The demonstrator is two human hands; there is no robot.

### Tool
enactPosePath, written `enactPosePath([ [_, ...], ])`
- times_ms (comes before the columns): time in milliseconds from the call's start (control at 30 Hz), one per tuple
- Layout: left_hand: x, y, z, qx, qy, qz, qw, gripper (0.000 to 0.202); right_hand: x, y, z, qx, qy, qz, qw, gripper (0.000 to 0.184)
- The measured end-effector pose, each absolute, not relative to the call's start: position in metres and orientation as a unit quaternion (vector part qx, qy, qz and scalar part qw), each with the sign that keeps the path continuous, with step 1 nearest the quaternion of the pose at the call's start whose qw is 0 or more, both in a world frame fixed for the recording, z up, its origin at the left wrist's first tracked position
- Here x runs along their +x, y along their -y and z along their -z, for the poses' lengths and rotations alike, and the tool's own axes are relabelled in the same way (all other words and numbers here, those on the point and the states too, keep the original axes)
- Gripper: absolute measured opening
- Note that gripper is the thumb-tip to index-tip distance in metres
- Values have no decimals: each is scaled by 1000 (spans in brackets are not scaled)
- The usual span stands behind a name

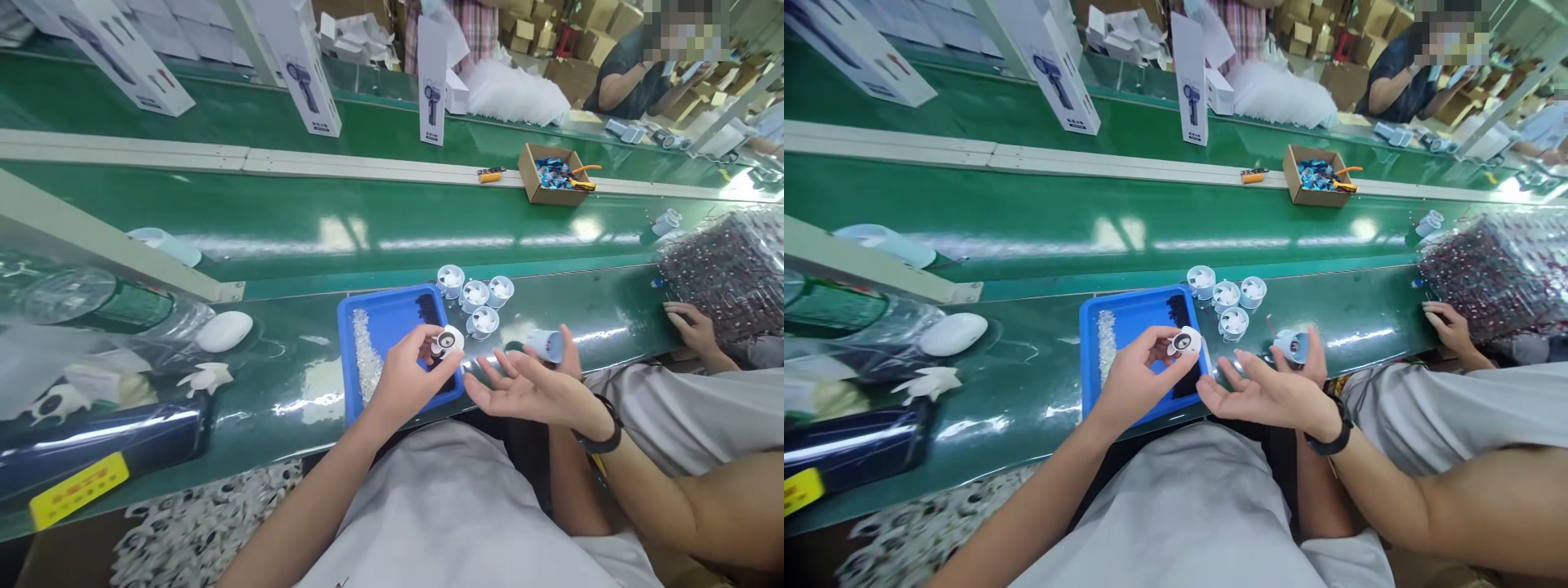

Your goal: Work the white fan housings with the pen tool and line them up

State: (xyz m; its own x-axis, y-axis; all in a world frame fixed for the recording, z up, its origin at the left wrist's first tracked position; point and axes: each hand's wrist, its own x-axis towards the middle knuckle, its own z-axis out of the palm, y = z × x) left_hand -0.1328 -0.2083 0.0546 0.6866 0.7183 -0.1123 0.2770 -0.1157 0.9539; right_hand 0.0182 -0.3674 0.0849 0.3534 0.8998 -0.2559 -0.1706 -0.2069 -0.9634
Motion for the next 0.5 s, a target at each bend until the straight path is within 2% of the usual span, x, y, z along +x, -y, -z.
enactPosePath([
  [167,-130,209,-54,736,-323,-190,564,21,11,336,-68,-495,124,-565,649,15],
  [300,-125,208,-55,780,-269,-215,522,20,20,349,-42,-434,17,-552,712,14],
  [400,-120,208,-56,802,-242,-232,495,26,38,362,-29,-488,83,-471,730,22],
  [500,-115,211,-59,809,-207,-213,507,44,53,368,-15,-606,203,-291,712,34],
])
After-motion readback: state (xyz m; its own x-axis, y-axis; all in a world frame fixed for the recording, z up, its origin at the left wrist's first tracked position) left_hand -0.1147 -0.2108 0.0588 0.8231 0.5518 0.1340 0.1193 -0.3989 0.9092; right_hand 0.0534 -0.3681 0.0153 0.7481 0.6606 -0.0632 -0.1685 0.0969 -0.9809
